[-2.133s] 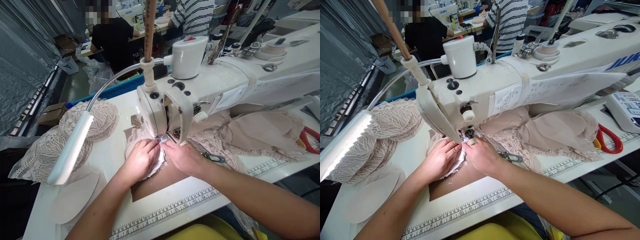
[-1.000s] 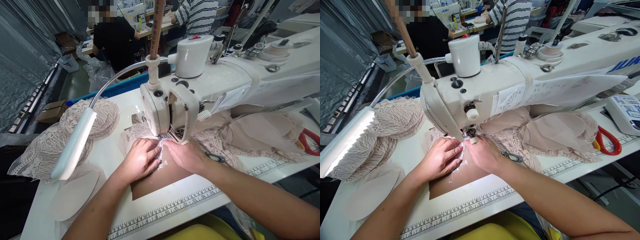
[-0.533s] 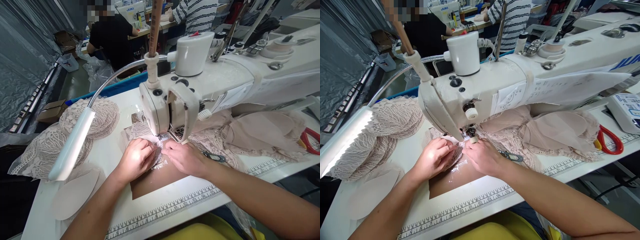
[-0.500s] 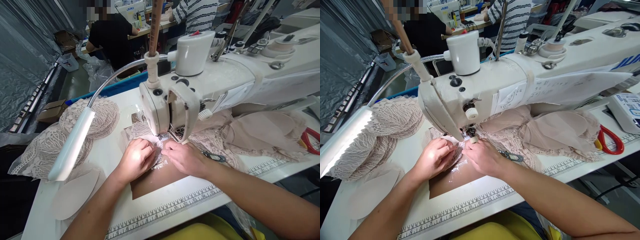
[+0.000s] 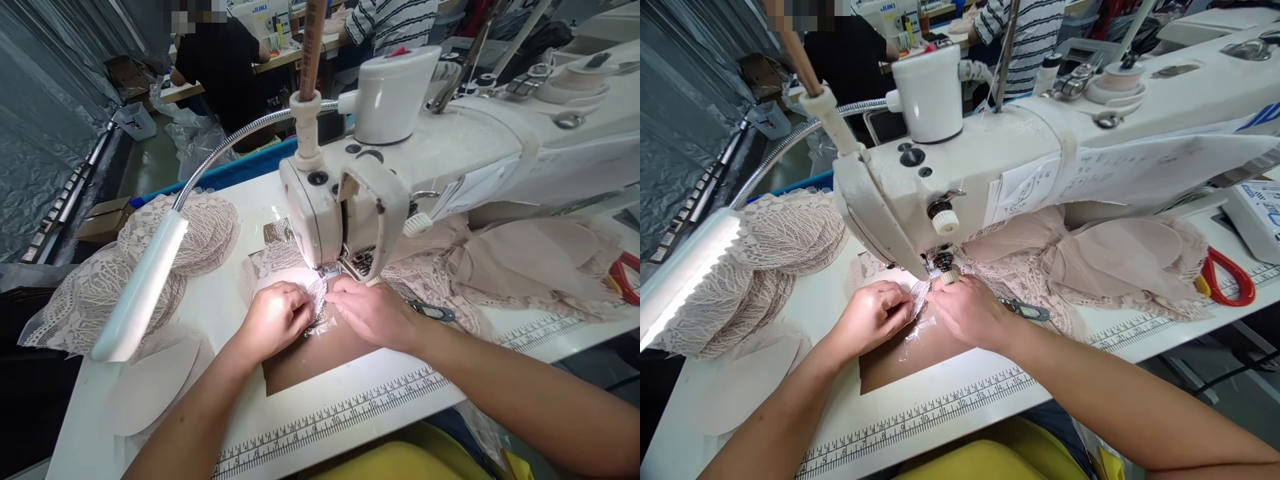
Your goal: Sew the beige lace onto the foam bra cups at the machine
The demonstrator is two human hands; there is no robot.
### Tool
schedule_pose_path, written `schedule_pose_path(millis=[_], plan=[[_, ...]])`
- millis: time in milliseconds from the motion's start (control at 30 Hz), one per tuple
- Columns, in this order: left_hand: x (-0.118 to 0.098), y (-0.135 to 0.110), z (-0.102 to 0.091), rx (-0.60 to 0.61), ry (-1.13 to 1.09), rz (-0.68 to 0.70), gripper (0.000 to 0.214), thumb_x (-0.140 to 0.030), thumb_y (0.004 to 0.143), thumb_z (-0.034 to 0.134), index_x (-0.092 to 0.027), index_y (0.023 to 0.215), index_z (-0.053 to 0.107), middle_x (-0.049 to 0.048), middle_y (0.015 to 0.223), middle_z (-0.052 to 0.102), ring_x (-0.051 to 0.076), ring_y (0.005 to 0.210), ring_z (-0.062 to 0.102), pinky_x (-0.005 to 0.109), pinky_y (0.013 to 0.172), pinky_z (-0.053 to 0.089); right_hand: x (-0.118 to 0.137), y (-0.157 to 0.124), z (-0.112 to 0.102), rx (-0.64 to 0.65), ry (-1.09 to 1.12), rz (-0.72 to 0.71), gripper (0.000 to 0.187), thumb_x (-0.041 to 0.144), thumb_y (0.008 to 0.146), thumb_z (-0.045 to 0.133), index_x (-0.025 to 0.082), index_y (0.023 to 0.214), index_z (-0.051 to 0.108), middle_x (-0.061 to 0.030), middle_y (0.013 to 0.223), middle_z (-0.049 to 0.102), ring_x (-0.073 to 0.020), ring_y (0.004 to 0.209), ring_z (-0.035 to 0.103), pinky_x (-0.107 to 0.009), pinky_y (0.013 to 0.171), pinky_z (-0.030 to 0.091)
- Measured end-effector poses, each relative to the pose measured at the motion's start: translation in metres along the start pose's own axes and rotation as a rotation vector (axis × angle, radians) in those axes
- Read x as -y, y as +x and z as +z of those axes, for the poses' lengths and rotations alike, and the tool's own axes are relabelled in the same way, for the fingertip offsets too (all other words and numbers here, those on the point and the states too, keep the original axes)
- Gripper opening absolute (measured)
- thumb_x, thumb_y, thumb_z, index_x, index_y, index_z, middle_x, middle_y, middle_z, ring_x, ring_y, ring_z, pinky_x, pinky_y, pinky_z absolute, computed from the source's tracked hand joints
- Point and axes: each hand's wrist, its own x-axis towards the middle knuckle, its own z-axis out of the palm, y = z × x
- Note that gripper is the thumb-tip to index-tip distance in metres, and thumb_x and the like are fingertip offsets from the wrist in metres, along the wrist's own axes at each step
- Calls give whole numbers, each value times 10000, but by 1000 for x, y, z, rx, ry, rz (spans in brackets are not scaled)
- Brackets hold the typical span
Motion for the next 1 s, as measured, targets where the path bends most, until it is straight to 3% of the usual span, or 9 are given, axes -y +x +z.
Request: schedule_pose_path(millis=[100, 233, 333, 433, 500, 600, 733, 900, 1000], plan=[[-2, 2, 0, -9, -37, -29, 137, -149, 789, 537, -173, 696, 633, 12, 675, 629, 133, 645, 558, 248, 637, 421, 1, 2, -1, -27, -3, 45, 275, 128, 875, 419, 175, 1012, 652, -41, 828, 619, -119, 652, 491, -238, 589, 338], [-4, 2, 0, -16, -101, -115, 157, -184, 790, 527, -161, 658, 609, 13, 636, 592, 133, 615, 521, 256, 614, 401, 5, 6, -4, 91, -70, 31, 237, 149, 864, 451, 174, 984, 653, -32, 833, 590, -114, 612, 426, -253, 546, 280], [1, 1, -2, -5, -364, -255, 192, -264, 829, 518, -154, 681, 569, -11, 585, 524, 100, 529, 448, 227, 536, 374, 7, 7, -5, 172, -106, 28, 223, 132, 857, 469, 173, 969, 657, -33, 854, 567, -116, 637, 413, -260, 549, 255], [8, 0, -4, 21, -714, -386, 274, -383, 861, 509, -157, 705, 516, -59, 512, 401, 60, 431, 318, 194, 445, 304, 8, 5, -6, 174, -103, 24, 242, 110, 850, 467, 166, 987, 658, -44, 863, 571, -127, 680, 429, -261, 568, 258], [11, 0, -5, 20, -818, -416, 313, -430, 855, 525, -155, 708, 506, -69, 506, 364, 50, 422, 277, 189, 434, 282, 9, 5, -6, 170, -118, 25, 242, 94, 841, 462, 160, 956, 665, -45, 839, 570, -129, 667, 418, -264, 566, 250], [10, 0, -4, 8, -730, -382, 309, -415, 862, 529, -147, 710, 528, -48, 545, 410, 63, 472, 333, 195, 478, 320, 9, 4, -6, 162, -129, 45, 227, 89, 835, 462, 162, 916, 662, -34, 811, 561, -120, 628, 388, -267, 558, 235], [4, -2, -2, 34, -426, -275, 275, -363, 902, 480, -150, 758, 579, -3, 652, 534, 107, 606, 468, 226, 592, 404, 10, 5, -4, 163, -139, 63, 200, 113, 829, 476, 176, 928, 637, -17, 800, 548, -116, 601, 350, -276, 554, 213], [1, -2, -8, 53, -256, -89, 241, -300, 919, 456, -167, 1032, 621, 68, 908, 614, 165, 817, 574, 293, 762, 470, 12, 3, -3, 186, -122, 42, 188, 108, 811, 486, 183, 911, 627, -20, 831, 540, -131, 678, 393, -279, 578, 215], [3, -2, -8, 86, -129, 54, 297, -261, 923, 442, -161, 1151, 604, 95, 926, 587, 185, 854, 570, 317, 779, 478, 12, 1, -2, 179, -105, 33, 233, 109, 830, 466, 196, 981, 621, -28, 867, 540, -145, 724, 409, -276, 594, 226]])
